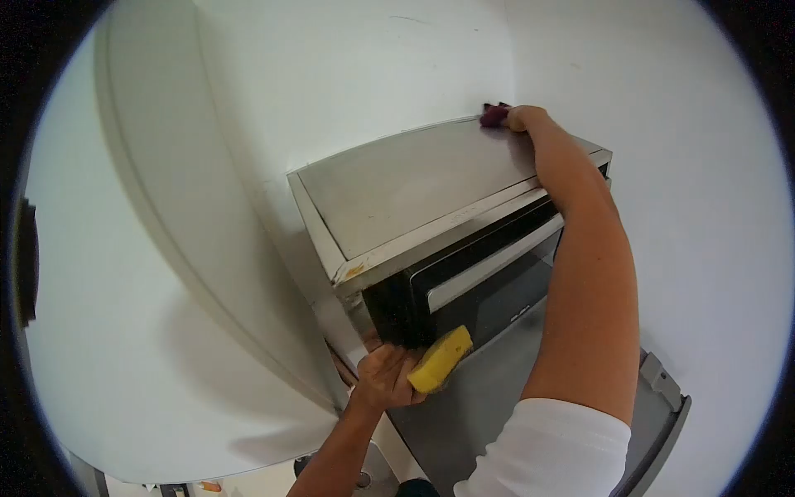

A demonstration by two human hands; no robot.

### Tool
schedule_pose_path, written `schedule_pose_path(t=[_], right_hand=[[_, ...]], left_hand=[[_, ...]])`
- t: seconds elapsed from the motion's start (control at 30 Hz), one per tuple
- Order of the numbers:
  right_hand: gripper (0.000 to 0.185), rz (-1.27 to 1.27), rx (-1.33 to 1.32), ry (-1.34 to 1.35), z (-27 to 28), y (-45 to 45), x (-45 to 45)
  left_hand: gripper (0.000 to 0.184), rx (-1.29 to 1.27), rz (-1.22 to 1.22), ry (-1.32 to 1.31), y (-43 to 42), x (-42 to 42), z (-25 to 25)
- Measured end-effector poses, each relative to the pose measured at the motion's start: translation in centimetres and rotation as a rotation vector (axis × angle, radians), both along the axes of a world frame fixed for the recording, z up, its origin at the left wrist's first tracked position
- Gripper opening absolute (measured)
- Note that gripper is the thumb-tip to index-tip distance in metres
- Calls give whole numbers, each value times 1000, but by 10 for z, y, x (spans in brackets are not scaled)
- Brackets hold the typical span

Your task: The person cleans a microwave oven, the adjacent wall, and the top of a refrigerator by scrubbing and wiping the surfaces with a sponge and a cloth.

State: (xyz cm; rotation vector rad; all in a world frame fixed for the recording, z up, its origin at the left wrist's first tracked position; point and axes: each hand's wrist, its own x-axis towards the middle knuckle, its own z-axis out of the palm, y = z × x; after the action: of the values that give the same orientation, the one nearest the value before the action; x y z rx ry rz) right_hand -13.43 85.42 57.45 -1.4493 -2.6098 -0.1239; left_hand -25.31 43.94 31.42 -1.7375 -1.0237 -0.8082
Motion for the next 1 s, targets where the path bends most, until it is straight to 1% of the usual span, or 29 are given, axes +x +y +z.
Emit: schedule_pose_path(t=[0.03, 0.1, 0.13, 0.17, 0.2, 0.23, 0.27, 0.3, 0.33, 0.37, 0.4, 0.43, 0.5, 0.53, 0.6, 0.63, 0.7, 0.73, 0.77, 0.83, 0.9, 0.97, 1.0], right_hand=[[48, -2, -12, 4, -6, 29, 0], [45, 117, 118, -162, -18, 101, -4], [41, 181, -30, 109, -18, 67, -8], [40, 361, -45, 165, -19, 48, -17], [41, 480, -101, 240, -17, -3, -23], [43, 439, -121, 121, -9, -45, -35], [45, 502, -250, 181, -18, -41, -61], [47, 635, -242, 158, -14, -96, -68], [48, 779, -377, 239, -21, -119, -82], [47, 894, -375, 236, -24, -148, -89], [47, 959, -373, 213, -18, -183, -85], [47, 1138, -390, 178, -23, -171, -100], [49, 921, -349, 136, -12, -164, -87], [50, 855, -278, 116, -10, -146, -82], [54, 707, -124, 62, -12, -73, -63], [55, 587, -153, 82, -6, -66, -35], [52, 452, -77, 45, -13, 20, 4], [45, 163, -27, -21, -15, 43, 27], [45, 160, -33, -22, -17, 41, 30], [39, -60, 37, 32, -16, 34, 39], [43, 226, 82, 156, -17, -13, 38], [53, 477, -13, 302, -26, -52, 25], [60, 501, -183, 306, -16, -112, 19]], left_hand=[[32, -18, 13, -22, -1, 2, -1], [32, -23, 17, -9, -1, 2, -4], [32, -7, 29, -1, -1, 2, -4], [32, -10, 24, -3, -1, 2, -1], [28, -25, 6, 5, -2, 1, 3], [24, -34, -15, 16, -1, 1, 7], [24, -27, -24, 20, 2, 0, 6], [27, 45, 4, 55, 6, -1, 0], [31, 114, 33, 89, 8, -1, -2], [31, 118, 27, 92, 4, 0, -2], [30, 49, 18, 51, 1, -1, 0], [29, -16, 10, 9, 1, 0, 1], [28, 8, -22, 16, 2, 1, 3], [28, 28, -51, 19, 4, -1, 4], [27, 52, -28, 54, 5, -1, 4], [26, 65, -8, 77, 5, 0, 4], [26, 44, -28, 52, 3, 2, 7], [25, 21, -50, 25, 2, 3, 9], [25, 15, -53, 24, 0, 4, 8], [25, -2, -50, -5, 0, 2, 6], [26, 6, -51, 3, 2, 2, 5], [27, 13, -51, 17, 3, 1, 3], [28, 88, -67, 37, 6, -1, 1]])
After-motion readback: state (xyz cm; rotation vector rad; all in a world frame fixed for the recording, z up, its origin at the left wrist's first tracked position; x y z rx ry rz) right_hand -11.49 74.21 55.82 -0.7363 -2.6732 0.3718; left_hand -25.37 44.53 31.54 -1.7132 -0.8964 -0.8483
